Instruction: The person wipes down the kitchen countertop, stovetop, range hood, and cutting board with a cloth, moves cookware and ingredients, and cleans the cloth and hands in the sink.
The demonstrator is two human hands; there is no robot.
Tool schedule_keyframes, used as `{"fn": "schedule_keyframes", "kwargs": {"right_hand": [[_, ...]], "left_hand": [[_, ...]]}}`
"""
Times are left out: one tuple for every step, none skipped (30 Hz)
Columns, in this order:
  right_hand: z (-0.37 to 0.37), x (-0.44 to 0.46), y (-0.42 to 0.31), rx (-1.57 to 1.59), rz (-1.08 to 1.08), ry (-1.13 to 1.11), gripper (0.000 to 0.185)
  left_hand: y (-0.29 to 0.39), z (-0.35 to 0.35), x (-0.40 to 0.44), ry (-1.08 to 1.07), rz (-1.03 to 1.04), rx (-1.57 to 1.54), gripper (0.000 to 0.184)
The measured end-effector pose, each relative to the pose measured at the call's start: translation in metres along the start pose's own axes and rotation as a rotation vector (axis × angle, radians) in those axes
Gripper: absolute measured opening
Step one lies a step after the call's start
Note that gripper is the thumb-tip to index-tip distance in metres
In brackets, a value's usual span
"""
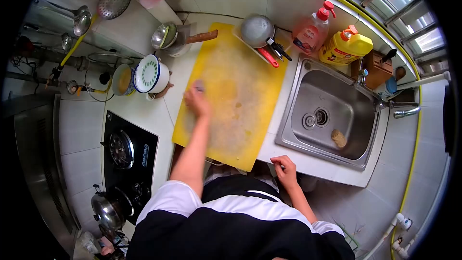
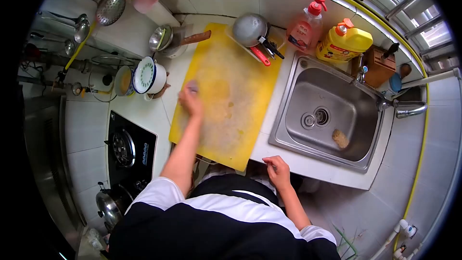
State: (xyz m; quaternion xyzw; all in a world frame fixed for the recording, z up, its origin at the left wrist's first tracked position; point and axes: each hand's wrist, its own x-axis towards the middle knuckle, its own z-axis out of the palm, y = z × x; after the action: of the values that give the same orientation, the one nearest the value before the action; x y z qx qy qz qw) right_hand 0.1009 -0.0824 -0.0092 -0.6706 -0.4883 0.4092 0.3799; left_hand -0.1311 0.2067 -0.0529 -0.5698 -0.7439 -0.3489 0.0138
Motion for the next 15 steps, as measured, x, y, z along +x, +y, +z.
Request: {"fn": "schedule_keyframes", "kwargs": {"right_hand": [[0.004, -0.003, -0.001, 0.006, 0.029, -0.011, 0.02], [0.008, -0.01, -0.002, 0.003, 0.034, -0.011, 0.02], [0.012, -0.014, -0.002, -0.018, 0.042, -0.042, 0.02], [0.018, -0.015, -0.001, -0.04, 0.044, -0.068, 0.02], [0.024, -0.02, 0.003, -0.044, 0.042, -0.064, 0.02], [0.031, -0.029, 0.01, -0.148, 0.061, -0.068, 0.018], [0.037, -0.036, 0.018, -0.253, 0.083, -0.074, 0.017], [0.045, -0.045, 0.027, -0.182, -0.017, 0.044, 0.018], [0.045, -0.053, 0.022, -0.196, 0.053, 0.019, 0.017], [0.048, -0.056, 0.009, -0.109, 0.089, 0.026, 0.02], [0.052, -0.059, 0.002, -0.022, 0.114, 0.031, 0.023], [0.061, -0.067, 0.005, 0.069, 0.139, 0.076, 0.02], [0.074, -0.076, 0.016, 0.248, 0.237, 0.127, 0.018], [0.083, -0.082, 0.018, 0.365, 0.316, 0.129, 0.018], [0.089, -0.084, 0.017, 0.479, 0.393, 0.134, 0.019]], "left_hand": [[0.032, 0.003, -0.021, -0.415, -0.431, -0.378, 0.02], [0.052, 0.009, -0.071, -0.431, 0.103, -0.136, 0.022], [0.085, 0.005, -0.116, -0.503, 0.13, -0.385, 0.02], [0.109, 0.012, -0.165, -0.752, 0.038, -0.803, 0.02], [0.128, 0.001, -0.197, -0.826, 0.448, -0.884, 0.024], [0.146, -0.026, -0.218, -1.02, 0.432, -0.892, 0.03], [0.155, -0.05, -0.223, -0.987, 0.494, -0.952, 0.04], [0.156, -0.068, -0.217, -1.003, 0.48, -0.977, 0.038], [0.145, -0.075, -0.203, -0.935, 0.491, -1.013, 0.037], [0.13, -0.076, -0.182, -0.859, 0.496, -1.045, 0.036], [0.106, -0.075, -0.155, -0.8, 0.444, -1.0, 0.035], [0.074, -0.066, -0.127, -0.66, 0.456, -0.965, 0.032], [0.037, -0.076, -0.089, -0.643, 0.393, -0.779, 0.028], [-0.011, -0.065, -0.066, -0.487, 0.307, -0.711, 0.025], [-0.041, -0.083, -0.035, -0.349, 0.334, -0.45, 0.023]]}}
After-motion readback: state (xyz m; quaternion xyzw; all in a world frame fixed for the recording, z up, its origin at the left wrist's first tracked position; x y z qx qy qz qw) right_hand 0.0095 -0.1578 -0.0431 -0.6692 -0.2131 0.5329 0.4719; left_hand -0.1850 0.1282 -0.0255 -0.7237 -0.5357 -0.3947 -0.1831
